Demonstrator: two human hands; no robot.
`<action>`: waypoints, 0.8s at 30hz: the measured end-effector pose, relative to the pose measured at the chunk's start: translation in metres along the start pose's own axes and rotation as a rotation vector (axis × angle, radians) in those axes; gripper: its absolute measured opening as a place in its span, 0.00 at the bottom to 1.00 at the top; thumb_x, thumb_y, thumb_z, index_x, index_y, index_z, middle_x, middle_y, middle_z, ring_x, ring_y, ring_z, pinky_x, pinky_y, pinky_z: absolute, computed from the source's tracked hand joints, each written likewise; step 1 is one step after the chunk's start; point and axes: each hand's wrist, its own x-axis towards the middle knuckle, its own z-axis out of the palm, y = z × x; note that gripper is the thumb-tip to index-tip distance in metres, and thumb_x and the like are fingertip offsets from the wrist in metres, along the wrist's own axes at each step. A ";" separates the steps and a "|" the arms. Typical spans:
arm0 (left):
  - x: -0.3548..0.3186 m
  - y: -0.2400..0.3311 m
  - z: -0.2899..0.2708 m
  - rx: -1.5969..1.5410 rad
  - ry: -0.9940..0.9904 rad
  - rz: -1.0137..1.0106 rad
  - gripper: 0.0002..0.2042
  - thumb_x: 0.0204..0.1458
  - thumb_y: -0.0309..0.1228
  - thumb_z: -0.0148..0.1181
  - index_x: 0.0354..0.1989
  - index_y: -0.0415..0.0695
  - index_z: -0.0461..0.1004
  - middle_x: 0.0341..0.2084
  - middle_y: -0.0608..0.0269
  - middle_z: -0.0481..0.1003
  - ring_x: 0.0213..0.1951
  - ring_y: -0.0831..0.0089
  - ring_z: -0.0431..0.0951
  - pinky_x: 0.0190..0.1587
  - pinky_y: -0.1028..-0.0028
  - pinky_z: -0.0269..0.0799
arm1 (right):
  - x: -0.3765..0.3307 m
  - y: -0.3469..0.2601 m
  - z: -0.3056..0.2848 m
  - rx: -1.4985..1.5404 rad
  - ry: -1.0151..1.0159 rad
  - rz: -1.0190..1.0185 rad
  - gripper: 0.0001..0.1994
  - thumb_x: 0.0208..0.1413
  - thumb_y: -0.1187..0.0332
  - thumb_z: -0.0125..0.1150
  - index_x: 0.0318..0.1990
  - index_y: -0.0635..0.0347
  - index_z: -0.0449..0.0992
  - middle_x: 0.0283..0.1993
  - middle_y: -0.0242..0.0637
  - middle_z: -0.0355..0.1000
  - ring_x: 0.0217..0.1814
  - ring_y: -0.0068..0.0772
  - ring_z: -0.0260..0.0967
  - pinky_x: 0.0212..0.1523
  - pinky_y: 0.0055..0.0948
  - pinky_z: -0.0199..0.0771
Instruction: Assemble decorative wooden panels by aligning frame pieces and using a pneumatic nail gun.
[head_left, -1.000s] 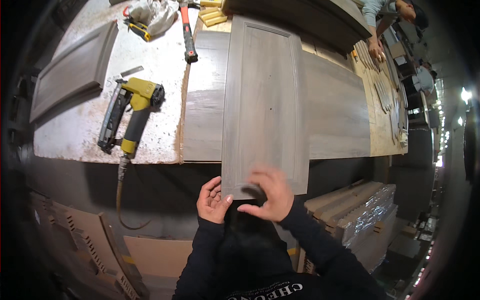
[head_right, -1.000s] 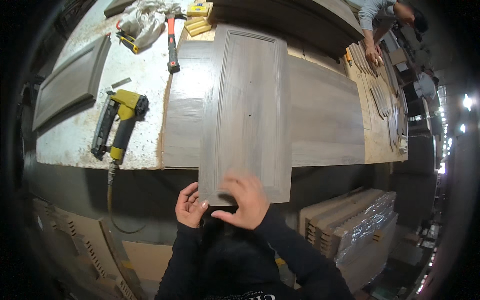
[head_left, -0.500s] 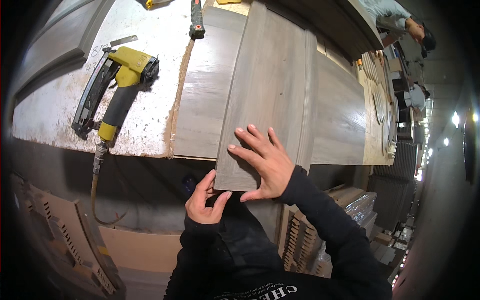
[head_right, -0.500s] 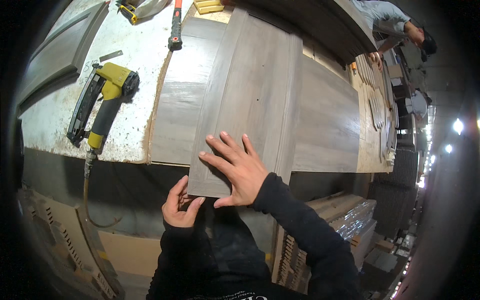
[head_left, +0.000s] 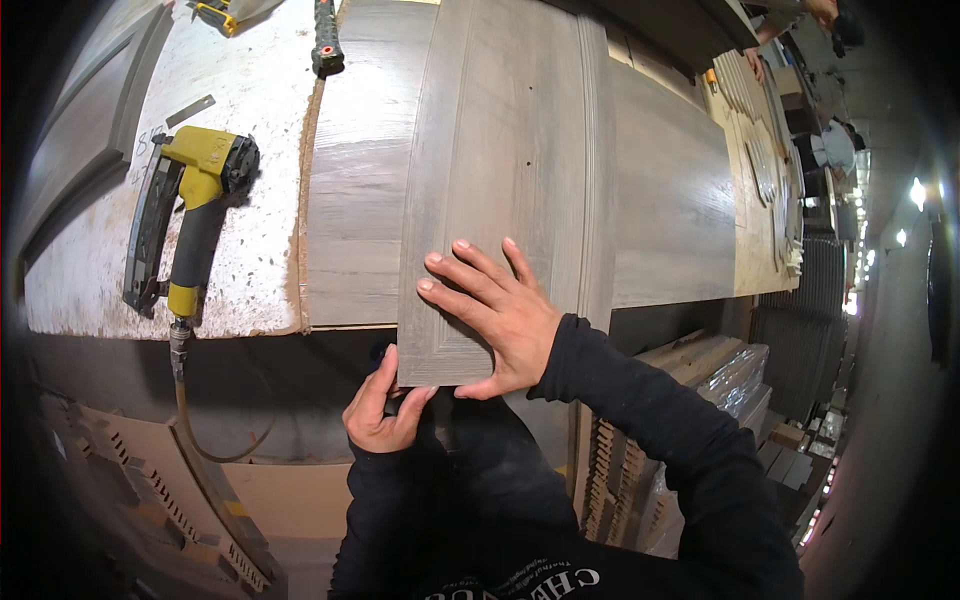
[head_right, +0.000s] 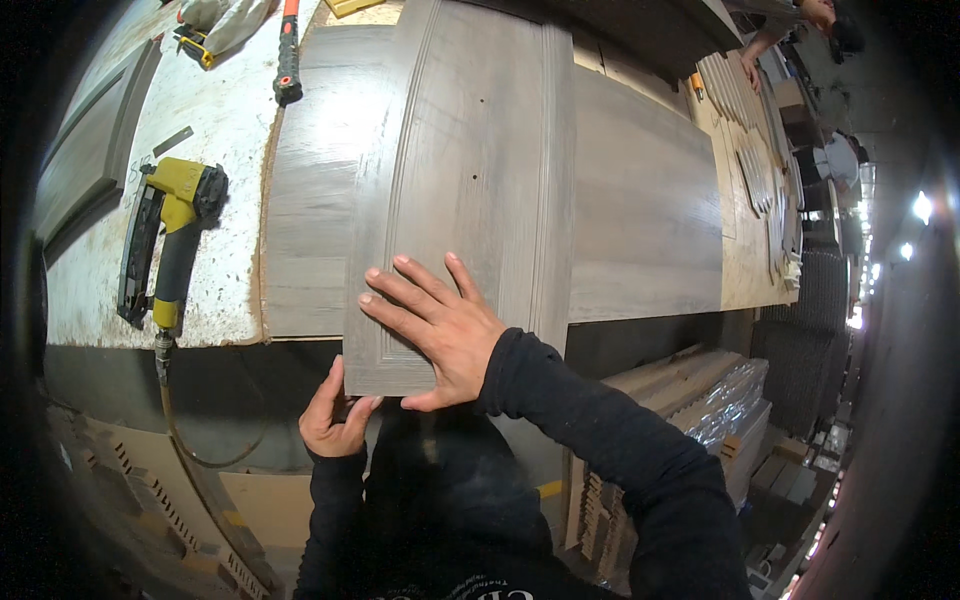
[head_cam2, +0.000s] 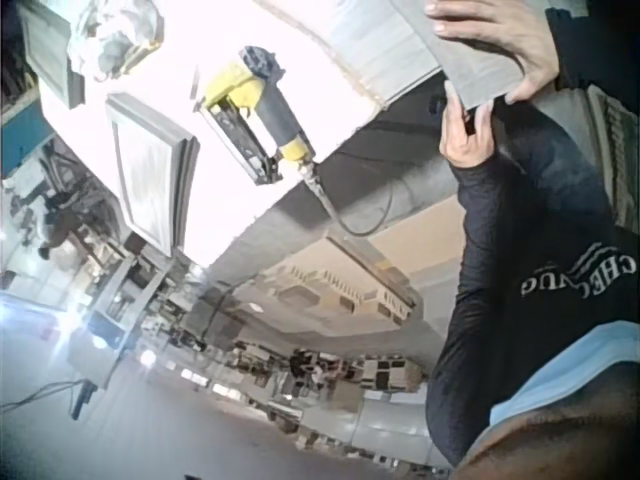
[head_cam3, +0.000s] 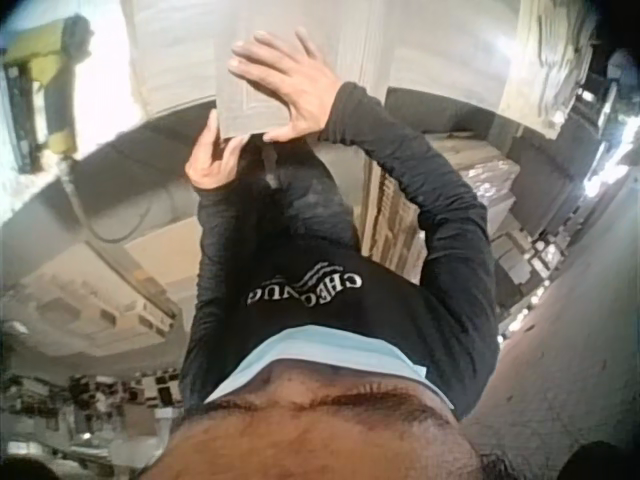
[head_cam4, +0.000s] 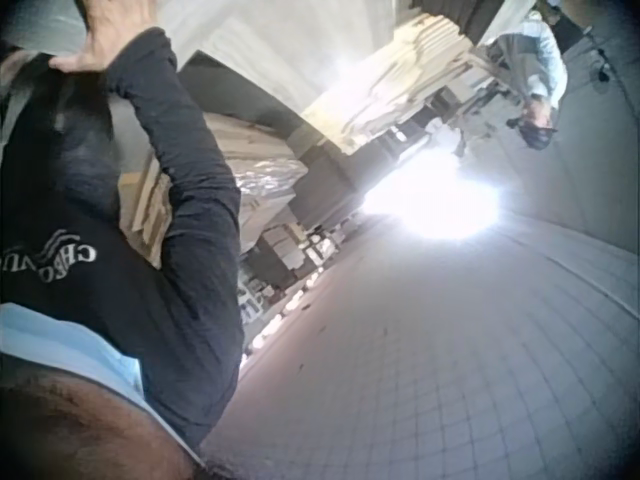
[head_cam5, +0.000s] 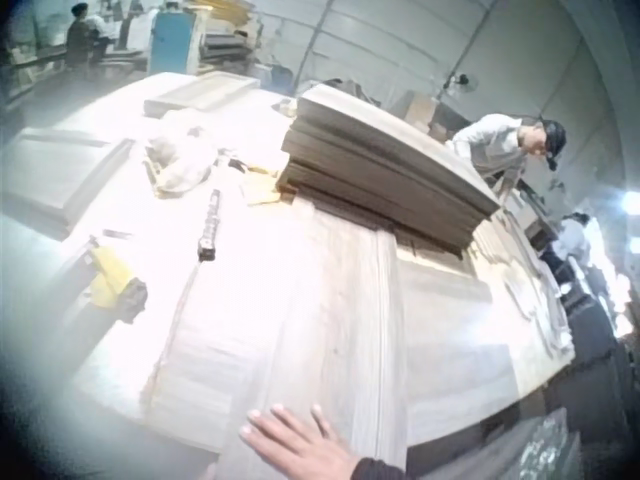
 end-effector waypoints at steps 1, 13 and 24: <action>-0.001 0.002 0.002 -0.041 0.003 -0.043 0.28 0.39 0.14 0.60 0.53 0.35 0.62 0.46 0.50 0.69 0.43 0.68 0.73 0.45 0.73 0.70 | 0.000 0.000 0.000 0.004 0.002 -0.004 0.52 0.27 0.45 0.67 0.64 0.43 0.46 0.68 0.34 0.38 0.70 0.41 0.29 0.63 0.58 0.24; -0.013 0.006 0.039 -0.525 0.247 -0.138 0.28 0.44 0.17 0.55 0.56 0.37 0.53 0.51 0.43 0.61 0.51 0.60 0.66 0.51 0.64 0.65 | 0.004 0.002 0.002 -0.038 -0.002 -0.012 0.53 0.25 0.40 0.66 0.64 0.41 0.47 0.69 0.37 0.33 0.70 0.48 0.27 0.62 0.60 0.26; -0.006 0.013 0.068 -0.468 0.337 -0.053 0.30 0.43 0.14 0.46 0.57 0.38 0.43 0.50 0.37 0.56 0.52 0.53 0.63 0.52 0.59 0.63 | 0.005 -0.003 0.003 -0.020 0.081 -0.016 0.48 0.25 0.44 0.64 0.61 0.42 0.54 0.67 0.41 0.40 0.69 0.50 0.32 0.61 0.58 0.27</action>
